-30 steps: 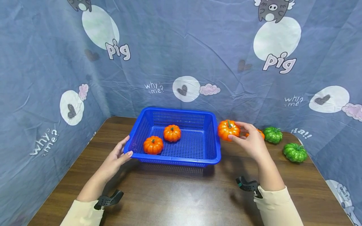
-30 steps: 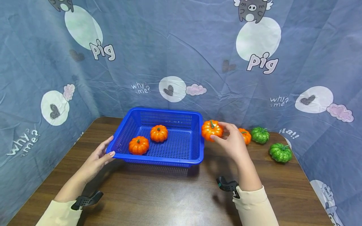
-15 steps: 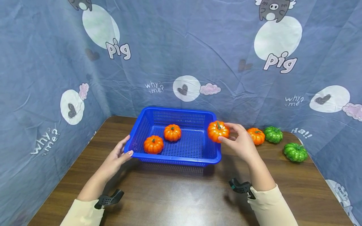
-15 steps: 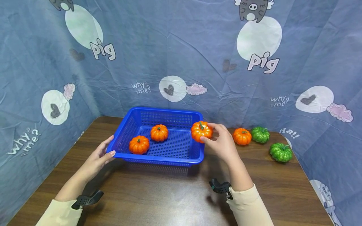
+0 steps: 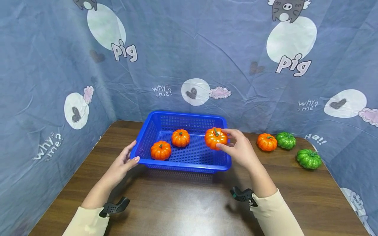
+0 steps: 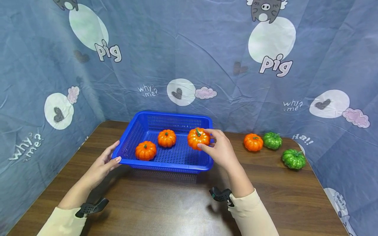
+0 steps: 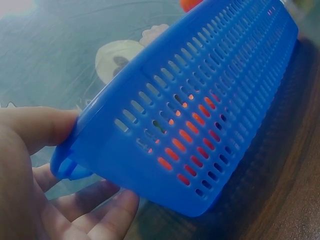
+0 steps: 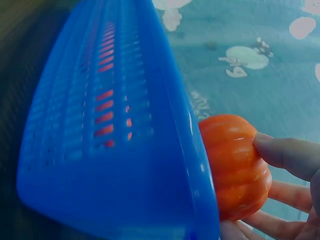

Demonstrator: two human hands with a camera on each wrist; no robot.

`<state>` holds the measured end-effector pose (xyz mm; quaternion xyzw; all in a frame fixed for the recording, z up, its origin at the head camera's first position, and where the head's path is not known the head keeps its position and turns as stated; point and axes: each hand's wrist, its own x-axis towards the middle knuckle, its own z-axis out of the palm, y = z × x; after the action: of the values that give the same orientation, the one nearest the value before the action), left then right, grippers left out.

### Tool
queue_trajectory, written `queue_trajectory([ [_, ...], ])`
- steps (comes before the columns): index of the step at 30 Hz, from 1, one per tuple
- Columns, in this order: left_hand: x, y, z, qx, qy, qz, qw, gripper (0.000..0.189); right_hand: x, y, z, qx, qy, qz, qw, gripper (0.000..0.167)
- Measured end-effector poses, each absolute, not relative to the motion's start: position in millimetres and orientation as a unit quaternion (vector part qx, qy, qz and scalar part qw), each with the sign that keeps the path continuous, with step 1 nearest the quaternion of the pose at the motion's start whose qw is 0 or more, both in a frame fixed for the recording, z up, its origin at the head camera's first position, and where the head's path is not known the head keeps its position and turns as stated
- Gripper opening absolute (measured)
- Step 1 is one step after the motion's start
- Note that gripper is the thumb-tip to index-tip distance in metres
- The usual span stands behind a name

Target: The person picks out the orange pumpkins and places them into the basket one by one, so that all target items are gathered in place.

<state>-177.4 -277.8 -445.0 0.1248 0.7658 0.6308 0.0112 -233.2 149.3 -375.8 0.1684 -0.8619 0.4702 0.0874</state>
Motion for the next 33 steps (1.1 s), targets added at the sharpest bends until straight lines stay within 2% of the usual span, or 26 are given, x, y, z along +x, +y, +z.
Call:
queue_trajectory([
  [11,-177,-277,-446,0.126,0.765,0.632,0.011,0.068,-240,119,-382,0.194,-0.855,0.480,0.034,0.055],
  [33,-176,-278,-446,0.123,0.769,0.627,0.010,0.068,-261,88,-400,0.209,-0.904,0.369,-0.044,0.049],
])
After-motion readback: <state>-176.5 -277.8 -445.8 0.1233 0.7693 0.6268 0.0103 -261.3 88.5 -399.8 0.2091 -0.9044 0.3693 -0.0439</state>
